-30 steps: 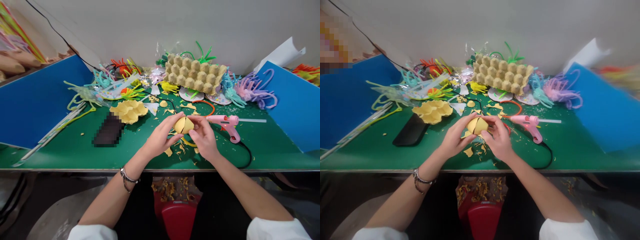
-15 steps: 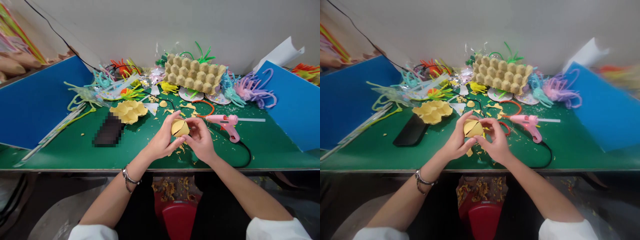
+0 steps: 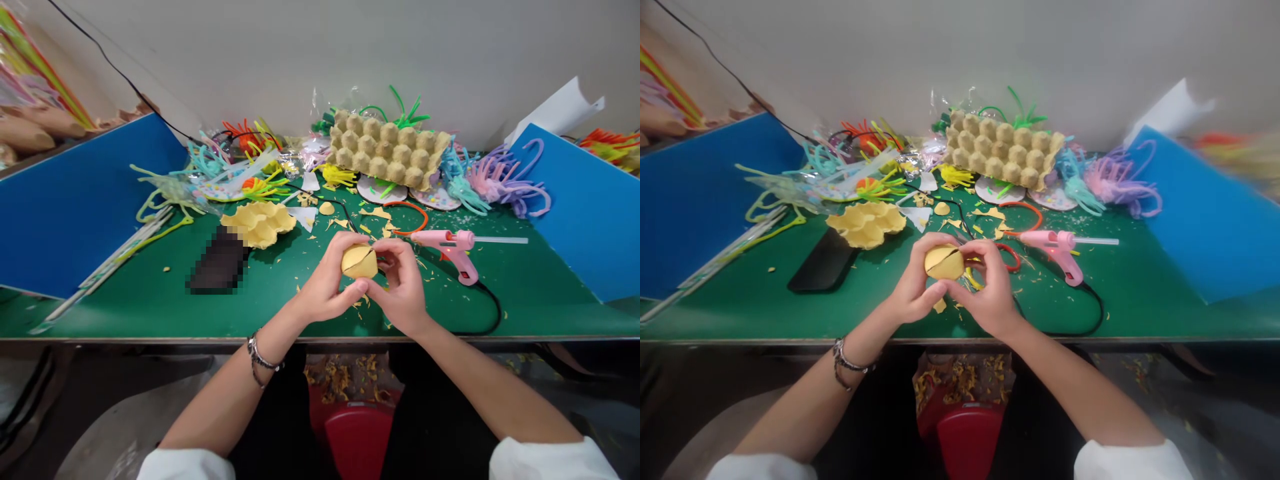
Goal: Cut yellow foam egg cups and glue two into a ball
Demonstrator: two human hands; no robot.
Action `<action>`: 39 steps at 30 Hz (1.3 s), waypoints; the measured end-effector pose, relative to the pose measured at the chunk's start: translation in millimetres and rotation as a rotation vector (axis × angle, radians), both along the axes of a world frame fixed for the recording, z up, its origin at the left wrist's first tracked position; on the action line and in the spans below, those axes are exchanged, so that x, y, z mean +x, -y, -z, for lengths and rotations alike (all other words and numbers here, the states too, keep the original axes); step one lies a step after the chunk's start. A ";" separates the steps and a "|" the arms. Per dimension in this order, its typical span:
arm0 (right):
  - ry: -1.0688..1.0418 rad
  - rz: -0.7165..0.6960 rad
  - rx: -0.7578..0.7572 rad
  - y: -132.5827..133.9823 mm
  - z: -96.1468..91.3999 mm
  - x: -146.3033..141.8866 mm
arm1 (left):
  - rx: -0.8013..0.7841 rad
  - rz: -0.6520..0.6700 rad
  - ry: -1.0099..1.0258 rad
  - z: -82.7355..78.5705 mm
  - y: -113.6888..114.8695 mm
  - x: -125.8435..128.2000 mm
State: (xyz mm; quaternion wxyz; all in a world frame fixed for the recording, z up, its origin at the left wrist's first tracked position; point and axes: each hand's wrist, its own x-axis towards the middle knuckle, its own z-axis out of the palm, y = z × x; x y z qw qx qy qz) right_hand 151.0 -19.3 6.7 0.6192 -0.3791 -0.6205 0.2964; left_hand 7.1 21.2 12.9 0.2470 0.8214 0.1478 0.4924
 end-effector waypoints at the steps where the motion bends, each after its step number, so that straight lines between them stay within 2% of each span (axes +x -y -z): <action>1: 0.004 0.013 0.010 0.6 0.0 -0.9 | -0.009 0.008 0.010 -0.4 0.6 0.7; 4: 0.040 0.062 0.027 2.6 0.0 -3.6 | -0.034 0.029 0.040 -1.2 2.3 3.0; 8: 0.058 0.059 0.049 3.8 1.2 -4.7 | -0.063 0.045 0.073 0.4 3.4 4.8; 14: 0.053 -0.008 0.085 4.7 1.6 -4.2 | -0.102 0.057 0.139 3.7 2.9 3.4; 19: 0.087 -0.146 0.037 3.6 -5.7 3.7 | -0.068 -0.022 0.139 -1.2 1.4 -1.6; 21: 0.135 -0.138 0.018 -0.7 -9.3 11.3 | -0.039 -0.054 0.137 -3.5 -1.0 -4.9; 24: 0.330 0.042 -0.026 -11.3 -11.0 25.3 | -0.022 -0.070 0.160 -6.0 -5.2 -10.1; 27: 0.754 0.207 -0.085 -19.4 -7.2 36.0 | -0.033 -0.094 0.111 -7.5 -6.5 -14.0; 30: 1.166 0.214 -0.182 -20.6 -2.1 38.5 | -0.052 -0.111 0.006 -8.3 -4.5 -16.6; 32: 1.332 0.203 -0.190 -19.5 -0.2 36.8 | -0.075 -0.095 -0.031 -8.3 -2.5 -18.8; 35: 1.423 0.225 -0.165 -19.7 0.8 32.9 | -0.148 -0.078 -0.078 -7.3 -0.1 -23.9; 39: 1.383 0.374 -0.233 -24.4 1.0 29.1 | -0.270 -0.064 -0.096 -5.4 2.4 -32.1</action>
